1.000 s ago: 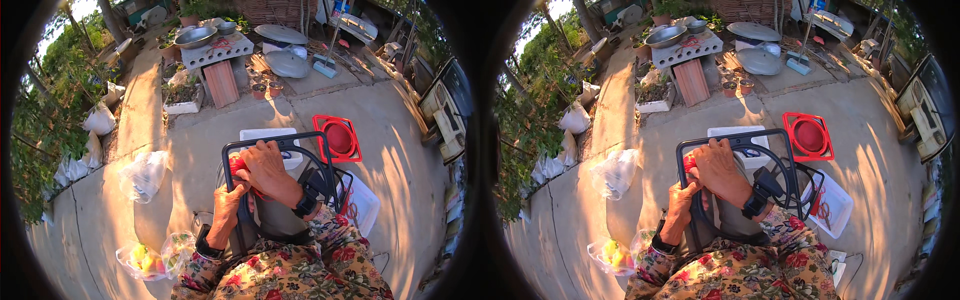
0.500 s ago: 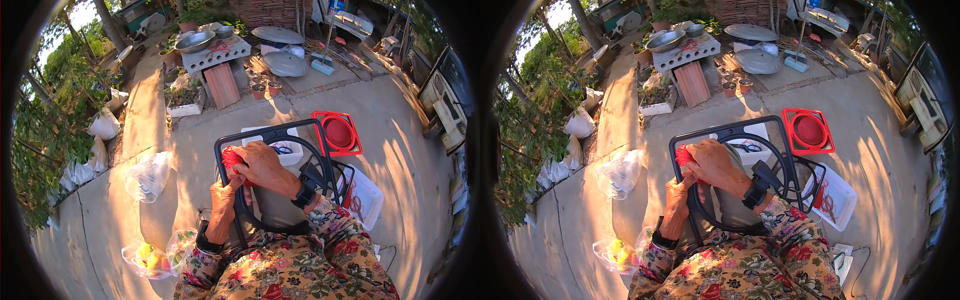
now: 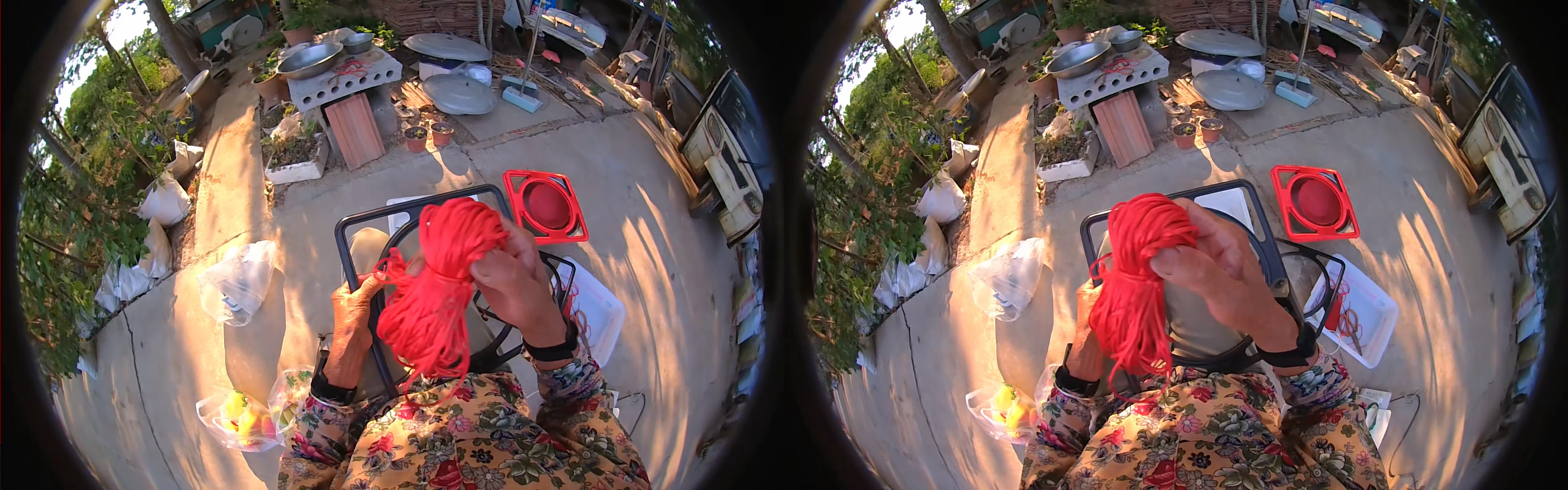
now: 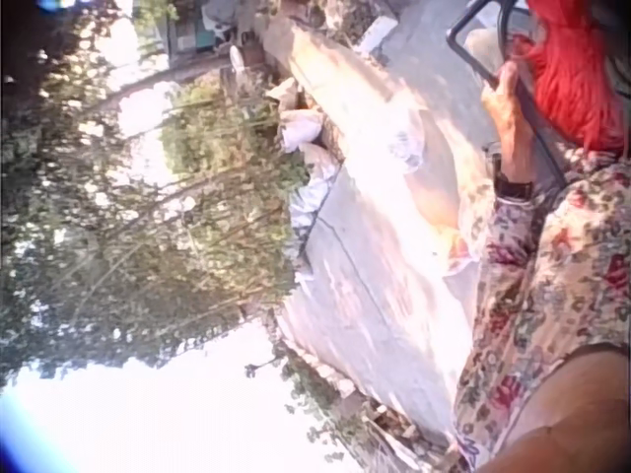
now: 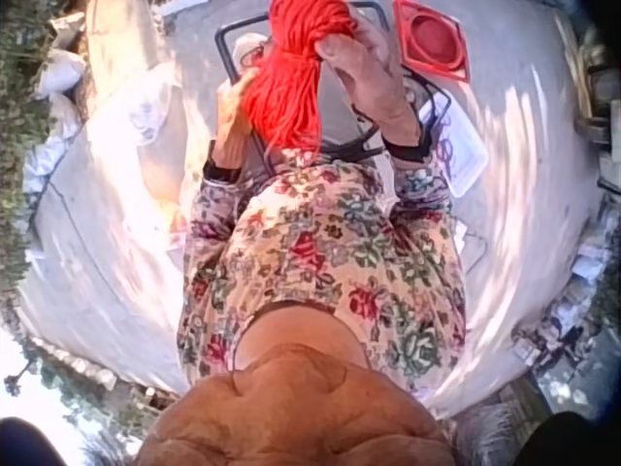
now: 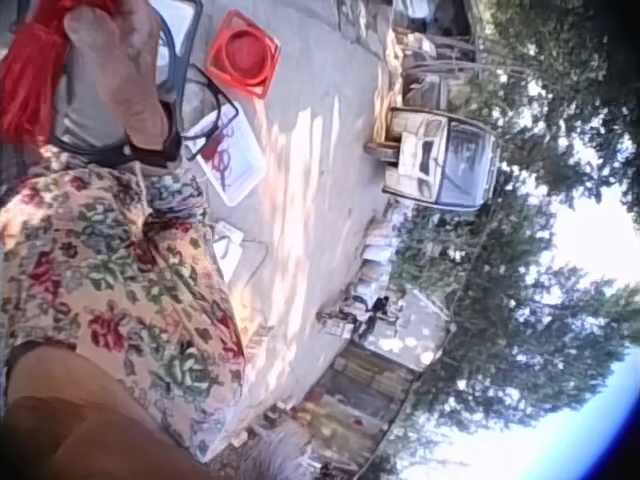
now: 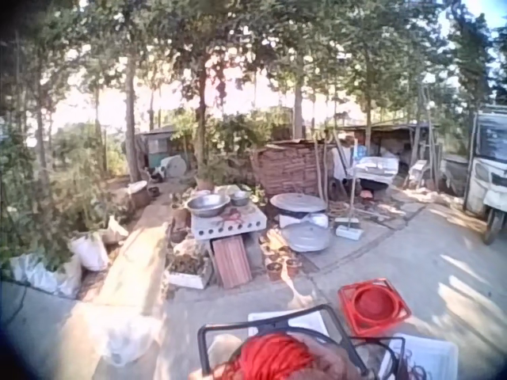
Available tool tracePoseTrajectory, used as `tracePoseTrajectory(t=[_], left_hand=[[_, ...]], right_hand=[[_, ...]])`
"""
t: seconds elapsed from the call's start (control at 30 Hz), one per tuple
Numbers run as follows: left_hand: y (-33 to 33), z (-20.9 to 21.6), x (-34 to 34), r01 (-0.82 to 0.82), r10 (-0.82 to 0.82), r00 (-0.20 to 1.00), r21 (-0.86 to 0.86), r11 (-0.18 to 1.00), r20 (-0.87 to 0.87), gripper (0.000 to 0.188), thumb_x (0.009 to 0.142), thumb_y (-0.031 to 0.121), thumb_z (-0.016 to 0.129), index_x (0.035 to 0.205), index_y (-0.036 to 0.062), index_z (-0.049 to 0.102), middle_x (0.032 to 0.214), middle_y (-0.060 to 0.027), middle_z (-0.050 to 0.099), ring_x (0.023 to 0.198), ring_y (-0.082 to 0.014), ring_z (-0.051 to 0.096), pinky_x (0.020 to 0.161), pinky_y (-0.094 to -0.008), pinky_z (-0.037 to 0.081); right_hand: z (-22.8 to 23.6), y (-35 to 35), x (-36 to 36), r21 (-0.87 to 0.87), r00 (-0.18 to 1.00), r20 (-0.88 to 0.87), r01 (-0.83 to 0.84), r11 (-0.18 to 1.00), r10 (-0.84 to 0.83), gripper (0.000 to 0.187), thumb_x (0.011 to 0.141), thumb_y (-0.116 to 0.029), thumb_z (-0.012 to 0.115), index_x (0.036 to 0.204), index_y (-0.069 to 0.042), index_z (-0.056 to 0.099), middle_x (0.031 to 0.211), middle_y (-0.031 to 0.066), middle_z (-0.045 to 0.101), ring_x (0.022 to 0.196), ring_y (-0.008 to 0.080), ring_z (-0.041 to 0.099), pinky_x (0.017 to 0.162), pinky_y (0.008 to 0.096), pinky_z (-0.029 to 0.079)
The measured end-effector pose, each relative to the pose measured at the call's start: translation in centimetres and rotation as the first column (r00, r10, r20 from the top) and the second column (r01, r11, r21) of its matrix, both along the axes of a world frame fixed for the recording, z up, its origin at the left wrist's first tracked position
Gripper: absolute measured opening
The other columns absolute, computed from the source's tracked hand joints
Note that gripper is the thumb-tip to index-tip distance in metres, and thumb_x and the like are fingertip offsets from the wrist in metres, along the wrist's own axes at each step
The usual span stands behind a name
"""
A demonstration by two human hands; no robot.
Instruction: Winding red rope around a black plastic frame.
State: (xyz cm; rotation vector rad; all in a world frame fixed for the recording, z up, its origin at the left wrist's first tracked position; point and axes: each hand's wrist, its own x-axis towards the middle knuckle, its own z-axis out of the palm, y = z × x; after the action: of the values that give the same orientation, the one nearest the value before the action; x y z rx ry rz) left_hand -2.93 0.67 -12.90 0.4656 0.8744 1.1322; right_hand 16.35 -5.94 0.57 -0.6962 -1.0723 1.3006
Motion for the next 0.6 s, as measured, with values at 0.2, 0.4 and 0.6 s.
tracePoseTrajectory(t=[0.2, 0.4, 0.6], left_hand=[[0.1, 1.5, -1.4, 0.113, -0.134, 0.957, -0.093, 0.989, -0.256, 0.026, 0.085, 0.02, 0.076, 0.097, 0.0024, 0.062, 0.065, -0.0099, 0.062, 0.049, -0.02, 0.061, 0.046, -0.0341, 0.054], [-0.1, 1.8, -1.7, 0.149, -0.157, 0.985, -0.109, 0.983, -0.069, 0.026, 0.09, 0.023, 0.07, 0.104, 0.0031, 0.062, 0.067, -0.0075, 0.061, 0.051, -0.0187, 0.061, 0.046, -0.0337, 0.055], [0.4, 1.7, -1.8, 0.224, -0.231, 0.966, -0.075, 0.972, -0.116, 0.025, 0.092, 0.028, 0.067, 0.097, 0.004, 0.063, 0.068, -0.0106, 0.063, 0.053, -0.0213, 0.064, 0.048, -0.0354, 0.057]], right_hand=[[-1.1, -5.8, 3.0, -0.174, 0.964, 0.066, 0.266, 0.948, -0.258, 0.057, 0.084, -0.032, 0.065, 0.121, 0.008, 0.048, 0.089, 0.0226, 0.065, 0.081, 0.032, 0.066, 0.079, 0.0435, 0.054], [-5.2, -8.7, 5.7, -0.31, 0.926, 0.217, 0.365, 0.878, -0.308, 0.051, 0.087, -0.028, 0.065, 0.122, 0.006, 0.05, 0.089, 0.0159, 0.066, 0.078, 0.022, 0.067, 0.076, 0.035, 0.055], [-8.7, -6.0, 8.2, -0.27, 0.892, 0.344, 0.393, 0.879, -0.293, 0.028, 0.095, -0.021, 0.062, 0.112, 0.0, 0.055, 0.094, 0.0086, 0.067, 0.082, 0.0125, 0.064, 0.076, 0.0277, 0.053]])
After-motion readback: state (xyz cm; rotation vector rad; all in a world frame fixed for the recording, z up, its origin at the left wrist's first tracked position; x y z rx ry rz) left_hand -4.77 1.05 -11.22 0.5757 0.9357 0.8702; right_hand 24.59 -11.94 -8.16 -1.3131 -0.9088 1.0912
